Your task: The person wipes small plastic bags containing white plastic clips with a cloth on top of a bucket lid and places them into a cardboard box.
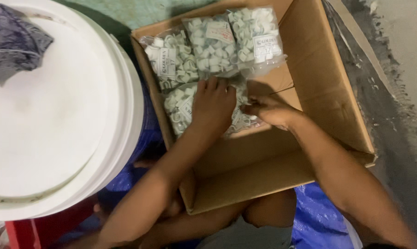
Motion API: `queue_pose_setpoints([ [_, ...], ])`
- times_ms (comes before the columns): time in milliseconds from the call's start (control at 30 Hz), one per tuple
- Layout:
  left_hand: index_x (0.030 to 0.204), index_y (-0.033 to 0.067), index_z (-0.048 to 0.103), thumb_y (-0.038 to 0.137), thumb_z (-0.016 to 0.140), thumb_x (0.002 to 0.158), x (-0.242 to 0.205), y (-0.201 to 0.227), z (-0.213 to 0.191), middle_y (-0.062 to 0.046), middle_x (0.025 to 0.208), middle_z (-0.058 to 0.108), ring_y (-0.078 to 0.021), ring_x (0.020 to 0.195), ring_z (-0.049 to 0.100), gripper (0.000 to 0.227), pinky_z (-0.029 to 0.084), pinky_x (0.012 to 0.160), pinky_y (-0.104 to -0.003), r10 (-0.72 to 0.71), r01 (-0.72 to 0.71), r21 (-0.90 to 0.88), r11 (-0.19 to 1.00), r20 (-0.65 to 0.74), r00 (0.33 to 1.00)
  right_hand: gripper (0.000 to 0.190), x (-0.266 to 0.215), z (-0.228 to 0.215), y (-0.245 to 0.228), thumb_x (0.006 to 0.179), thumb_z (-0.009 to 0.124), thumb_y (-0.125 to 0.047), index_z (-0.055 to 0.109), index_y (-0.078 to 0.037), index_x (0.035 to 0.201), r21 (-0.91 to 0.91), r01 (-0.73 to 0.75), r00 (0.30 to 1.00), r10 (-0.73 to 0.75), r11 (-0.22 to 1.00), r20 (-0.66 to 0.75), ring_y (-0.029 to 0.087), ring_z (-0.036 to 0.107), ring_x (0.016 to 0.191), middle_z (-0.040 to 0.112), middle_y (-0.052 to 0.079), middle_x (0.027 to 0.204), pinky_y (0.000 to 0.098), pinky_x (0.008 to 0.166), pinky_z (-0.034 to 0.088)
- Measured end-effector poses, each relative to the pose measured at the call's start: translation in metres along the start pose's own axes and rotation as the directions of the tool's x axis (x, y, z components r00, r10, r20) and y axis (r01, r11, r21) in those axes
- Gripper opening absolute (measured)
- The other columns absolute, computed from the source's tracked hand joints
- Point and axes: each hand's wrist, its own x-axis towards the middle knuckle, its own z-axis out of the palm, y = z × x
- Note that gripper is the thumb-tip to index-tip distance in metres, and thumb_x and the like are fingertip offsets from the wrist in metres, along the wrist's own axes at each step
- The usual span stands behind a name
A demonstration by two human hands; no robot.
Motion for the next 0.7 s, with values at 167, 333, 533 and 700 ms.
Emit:
queue_pose_setpoints([
  [167, 0.103, 0.0029, 0.072, 0.009, 0.073, 0.08, -0.018, -0.007, -0.014, -0.018, 0.106, 0.069, -0.0347, 0.11, 0.06, 0.024, 0.029, 0.106, -0.051, 0.166, -0.154, -0.094, 0.984, 0.134, 0.977, 0.051, 0.03, -0.001, 0.031, 0.086, 0.07, -0.028, 0.052, 0.007, 0.119, -0.144, 0.215, 0.975, -0.222, 0.966, -0.032, 0.037, 0.055, 0.11, 0.054, 0.024, 0.117, 0.0437, 0.084, 0.051],
  [333, 0.092, 0.0122, 0.076, 0.027, 0.062, 0.088, -0.022, -0.002, -0.032, -0.01, 0.093, 0.074, -0.0267, 0.102, 0.065, 0.021, 0.02, 0.113, -0.051, 0.164, -0.182, 0.035, 0.983, 0.3, 0.94, 0.049, -0.019, -0.003, -0.039, 0.083, 0.075, -0.021, 0.055, 0.018, 0.106, -0.294, 0.28, 0.96, -0.273, 0.914, 0.066, 0.039, 0.066, 0.083, 0.052, 0.029, 0.101, 0.0369, 0.043, 0.062],
  [533, 0.091, 0.014, 0.077, 0.028, 0.063, 0.086, -0.018, 0.001, -0.015, -0.01, 0.099, 0.074, -0.0261, 0.102, 0.065, 0.02, 0.021, 0.11, -0.052, 0.137, -0.164, 0.078, 0.983, 0.274, 0.952, 0.078, 0.018, 0.023, -0.005, 0.085, 0.062, -0.062, 0.05, -0.004, 0.137, -0.671, 0.058, 0.973, -0.192, 0.739, -0.127, 0.042, 0.06, 0.115, 0.051, 0.016, 0.139, 0.0619, 0.087, 0.053],
  [700, 0.093, 0.0138, 0.077, 0.03, 0.056, 0.089, -0.016, 0.003, -0.002, -0.009, 0.105, 0.073, -0.0263, 0.109, 0.062, 0.027, 0.016, 0.115, -0.052, 0.092, -0.138, 0.13, 0.982, 0.309, 0.947, 0.08, 0.005, 0.023, -0.015, 0.086, 0.057, -0.062, 0.036, -0.015, 0.148, -0.668, -0.093, 0.973, -0.074, 0.739, -0.217, 0.046, 0.057, 0.118, 0.057, 0.021, 0.131, 0.0645, 0.09, 0.049],
])
